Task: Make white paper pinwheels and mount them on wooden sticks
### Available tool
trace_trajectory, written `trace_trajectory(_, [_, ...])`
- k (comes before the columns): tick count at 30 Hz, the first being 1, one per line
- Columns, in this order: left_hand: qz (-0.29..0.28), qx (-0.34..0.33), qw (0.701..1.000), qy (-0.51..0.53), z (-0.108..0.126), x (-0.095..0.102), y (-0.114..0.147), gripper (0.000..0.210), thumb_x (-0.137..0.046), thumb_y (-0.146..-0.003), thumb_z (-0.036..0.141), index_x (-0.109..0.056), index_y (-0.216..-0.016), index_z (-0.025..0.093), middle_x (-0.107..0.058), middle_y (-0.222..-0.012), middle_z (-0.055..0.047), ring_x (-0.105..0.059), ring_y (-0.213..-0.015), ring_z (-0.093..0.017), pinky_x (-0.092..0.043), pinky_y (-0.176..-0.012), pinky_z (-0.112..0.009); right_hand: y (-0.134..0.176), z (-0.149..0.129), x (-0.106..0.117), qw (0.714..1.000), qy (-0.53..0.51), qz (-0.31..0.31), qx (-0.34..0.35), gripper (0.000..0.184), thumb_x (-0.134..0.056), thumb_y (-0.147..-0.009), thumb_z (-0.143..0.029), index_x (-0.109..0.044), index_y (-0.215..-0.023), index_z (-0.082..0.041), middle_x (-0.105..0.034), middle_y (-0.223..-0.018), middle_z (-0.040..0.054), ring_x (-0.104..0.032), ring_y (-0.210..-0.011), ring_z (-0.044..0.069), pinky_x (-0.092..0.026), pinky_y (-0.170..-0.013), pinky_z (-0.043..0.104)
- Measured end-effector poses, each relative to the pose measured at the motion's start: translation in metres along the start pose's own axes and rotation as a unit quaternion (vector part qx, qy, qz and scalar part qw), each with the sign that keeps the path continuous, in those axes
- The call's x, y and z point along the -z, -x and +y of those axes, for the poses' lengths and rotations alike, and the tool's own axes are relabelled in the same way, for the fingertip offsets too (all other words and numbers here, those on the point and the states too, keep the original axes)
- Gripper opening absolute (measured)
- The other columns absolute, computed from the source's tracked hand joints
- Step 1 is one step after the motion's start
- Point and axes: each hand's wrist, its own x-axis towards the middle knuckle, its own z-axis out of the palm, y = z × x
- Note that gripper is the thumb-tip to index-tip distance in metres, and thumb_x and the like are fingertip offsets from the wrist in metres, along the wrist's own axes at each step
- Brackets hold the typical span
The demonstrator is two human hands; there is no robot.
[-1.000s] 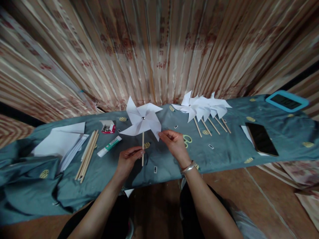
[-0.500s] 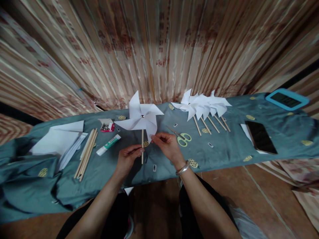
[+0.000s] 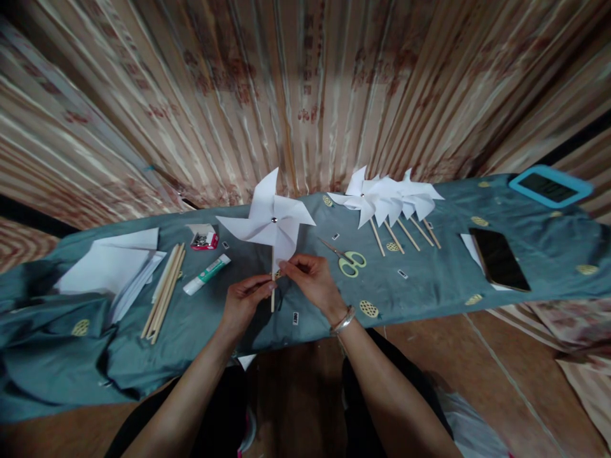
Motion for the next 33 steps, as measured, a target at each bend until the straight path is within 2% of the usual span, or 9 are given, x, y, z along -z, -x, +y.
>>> trace_trajectory(8, [-0.009, -0.002, 1.0, 0.0, -0.002, 0.0, 0.001, 0.019, -0.08, -0.054, 0.027, -0.077, -0.071, 0.018, -0.071, -0.062, -0.001, -0.06, -0.058, -0.013, -0.049, -0.064, -0.027, 0.001, 0.0, -0.007, 1.0, -0.03, -0.004, -0.005, 0.033, -0.075, -0.069, -0.051, -0.071, -0.061, -0.02, -0.07, -0.063, 0.0017, -0.063, -0.062, 0.015, -0.049, -0.063, 0.027])
trace_trajectory(22, [-0.026, -0.008, 0.999, -0.017, -0.005, 0.0, 0.001, 0.02, -0.078, -0.056, 0.03, -0.077, -0.072, 0.018, -0.074, -0.07, -0.003, -0.063, -0.064, -0.016, -0.05, -0.069, -0.029, 0.002, 0.005, -0.009, 1.0, -0.01, -0.016, 0.0, 0.034, -0.074, -0.07, -0.051, -0.071, -0.06, -0.019, -0.067, -0.059, 0.0008, -0.056, -0.057, 0.013, -0.043, -0.056, 0.025])
trace_trajectory(25, [-0.032, -0.009, 0.999, -0.023, -0.005, 0.001, 0.001, 0.02, -0.079, -0.057, 0.031, -0.077, -0.073, 0.018, -0.074, -0.071, -0.004, -0.064, -0.066, -0.017, -0.05, -0.071, -0.03, 0.002, 0.0, -0.006, 1.0, -0.003, -0.028, -0.007, 0.034, -0.074, -0.07, -0.051, -0.072, -0.062, -0.019, -0.067, -0.06, 0.0009, -0.057, -0.058, 0.013, -0.044, -0.057, 0.025])
trace_trajectory(28, [-0.023, -0.002, 0.999, -0.027, -0.005, 0.001, 0.001, 0.021, -0.08, -0.056, 0.031, -0.077, -0.072, 0.018, -0.073, -0.069, -0.003, -0.063, -0.064, -0.016, -0.049, -0.067, -0.028, 0.001, -0.008, 0.005, 1.0, 0.011, -0.029, -0.003, 0.036, -0.074, -0.07, -0.053, -0.07, -0.06, -0.019, -0.067, -0.059, 0.0009, -0.056, -0.057, 0.012, -0.044, -0.057, 0.025])
trace_trajectory(30, [-0.011, 0.005, 1.0, -0.027, -0.004, 0.003, 0.0, 0.022, -0.08, -0.054, 0.032, -0.077, -0.071, 0.018, -0.072, -0.066, -0.003, -0.06, -0.059, -0.014, -0.049, -0.063, -0.027, -0.003, -0.012, 0.018, 1.0, 0.013, 0.005, 0.005, 0.04, -0.072, -0.071, -0.056, -0.069, -0.057, -0.019, -0.066, -0.057, 0.001, -0.054, -0.054, 0.012, -0.043, -0.055, 0.025])
trace_trajectory(33, [0.007, 0.003, 1.0, -0.025, 0.001, 0.007, -0.001, 0.025, -0.081, -0.052, 0.034, -0.077, -0.07, 0.018, -0.071, -0.063, -0.002, -0.058, -0.055, -0.013, -0.048, -0.06, -0.026, -0.01, -0.015, 0.04, 0.991, -0.019, 0.129, 0.022, 0.039, -0.07, -0.073, -0.056, -0.07, -0.06, -0.02, -0.069, -0.061, 0.0016, -0.055, -0.056, 0.012, -0.044, -0.057, 0.025])
